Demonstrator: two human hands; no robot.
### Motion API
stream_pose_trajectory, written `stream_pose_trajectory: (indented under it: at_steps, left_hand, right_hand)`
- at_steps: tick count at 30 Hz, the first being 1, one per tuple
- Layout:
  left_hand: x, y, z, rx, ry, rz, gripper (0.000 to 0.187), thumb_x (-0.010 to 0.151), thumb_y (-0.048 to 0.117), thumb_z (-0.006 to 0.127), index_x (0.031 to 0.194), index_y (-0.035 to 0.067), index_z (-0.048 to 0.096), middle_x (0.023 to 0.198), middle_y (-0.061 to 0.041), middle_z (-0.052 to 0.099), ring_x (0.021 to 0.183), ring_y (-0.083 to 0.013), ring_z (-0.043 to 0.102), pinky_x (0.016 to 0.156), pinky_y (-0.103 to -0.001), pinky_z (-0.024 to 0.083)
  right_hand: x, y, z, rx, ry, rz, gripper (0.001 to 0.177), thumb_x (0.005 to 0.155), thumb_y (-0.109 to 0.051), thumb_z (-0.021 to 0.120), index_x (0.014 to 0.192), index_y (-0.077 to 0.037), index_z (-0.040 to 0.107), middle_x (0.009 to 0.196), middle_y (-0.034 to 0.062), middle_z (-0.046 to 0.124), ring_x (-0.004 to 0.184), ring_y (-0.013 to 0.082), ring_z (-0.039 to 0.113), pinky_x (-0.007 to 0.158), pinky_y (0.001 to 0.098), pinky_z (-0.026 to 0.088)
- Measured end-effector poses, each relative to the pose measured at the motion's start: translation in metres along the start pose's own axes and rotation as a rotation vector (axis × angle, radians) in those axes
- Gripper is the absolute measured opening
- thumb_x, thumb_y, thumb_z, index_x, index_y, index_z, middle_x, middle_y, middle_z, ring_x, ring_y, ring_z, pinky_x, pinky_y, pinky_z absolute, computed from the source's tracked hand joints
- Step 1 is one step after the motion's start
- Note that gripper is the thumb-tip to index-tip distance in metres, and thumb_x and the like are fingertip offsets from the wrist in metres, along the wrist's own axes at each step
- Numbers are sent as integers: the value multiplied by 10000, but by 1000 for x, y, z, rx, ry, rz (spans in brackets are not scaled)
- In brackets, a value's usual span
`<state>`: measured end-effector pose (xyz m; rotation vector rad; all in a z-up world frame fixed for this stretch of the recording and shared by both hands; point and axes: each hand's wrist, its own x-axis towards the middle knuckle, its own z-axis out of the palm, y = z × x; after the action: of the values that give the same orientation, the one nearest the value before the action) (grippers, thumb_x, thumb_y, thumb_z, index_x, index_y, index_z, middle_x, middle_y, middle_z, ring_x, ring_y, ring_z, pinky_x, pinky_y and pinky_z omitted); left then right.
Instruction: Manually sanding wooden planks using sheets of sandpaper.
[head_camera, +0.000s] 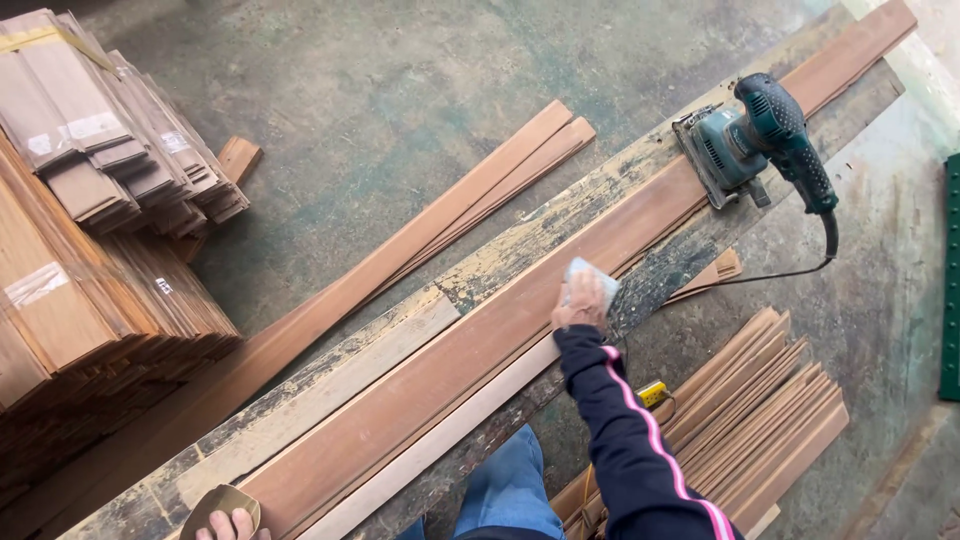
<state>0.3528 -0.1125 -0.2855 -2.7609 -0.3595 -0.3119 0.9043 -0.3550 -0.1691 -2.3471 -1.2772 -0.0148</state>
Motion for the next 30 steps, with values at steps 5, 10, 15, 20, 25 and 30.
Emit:
stream_pose_trajectory:
  at_steps: [5,10,15,20,25,30]
  left_hand:
    - [142,127,-61,-95,-205,-415,666,815,346,664,1353,-38,577,1438,-288,529,1286,-576,524,961,-743,485]
    - [269,170,-108,-176,-377,-763,669,841,358,650,1444,98,521,1599,-209,424,1410,-508,435,1052,-677,445]
    - [277,172,-117,-165,-421,-801,625,942,345,597,1509,108,485,1646,-194,410,1461,-510,429,1096,-679,435]
    - [274,177,-113,-128,-444,-831,628,945,358,588,1518,122,480,1665,-185,405,1478,-511,432,1120,-691,424]
    - [264,165,-109,-139,-486,-808,635,933,353,592,1515,127,477,1655,-210,404,1454,-529,430,1109,-690,415]
    - [266,167,-110,-215,-494,-819,628,926,320,593,1503,104,473,1625,-255,404,1438,-547,419,1087,-678,422]
  right_hand:
    - [28,-11,-54,163,-226,-218,801,706,32,572,1501,16,474,1551,285,476,1481,400,419,1265,512,225]
    - [79,133,-87,222,-393,-317,725,756,-14,623,1473,-79,537,1563,175,504,1503,298,423,1276,517,224]
    - [149,317,-153,-150,-272,428,275,1089,-189,535,1299,-38,629,1299,200,661,1196,332,626,1114,435,486]
    - [75,179,-72,31,-108,-41,567,867,-42,617,1427,28,558,1496,264,520,1425,385,465,1227,507,299]
    - [69,133,-96,284,-437,-372,665,794,-36,621,1452,-6,531,1567,226,448,1492,365,372,1247,535,182]
    - [116,370,-115,-182,-51,51,355,1044,-172,603,1376,-47,618,1453,227,593,1358,358,566,1227,524,375]
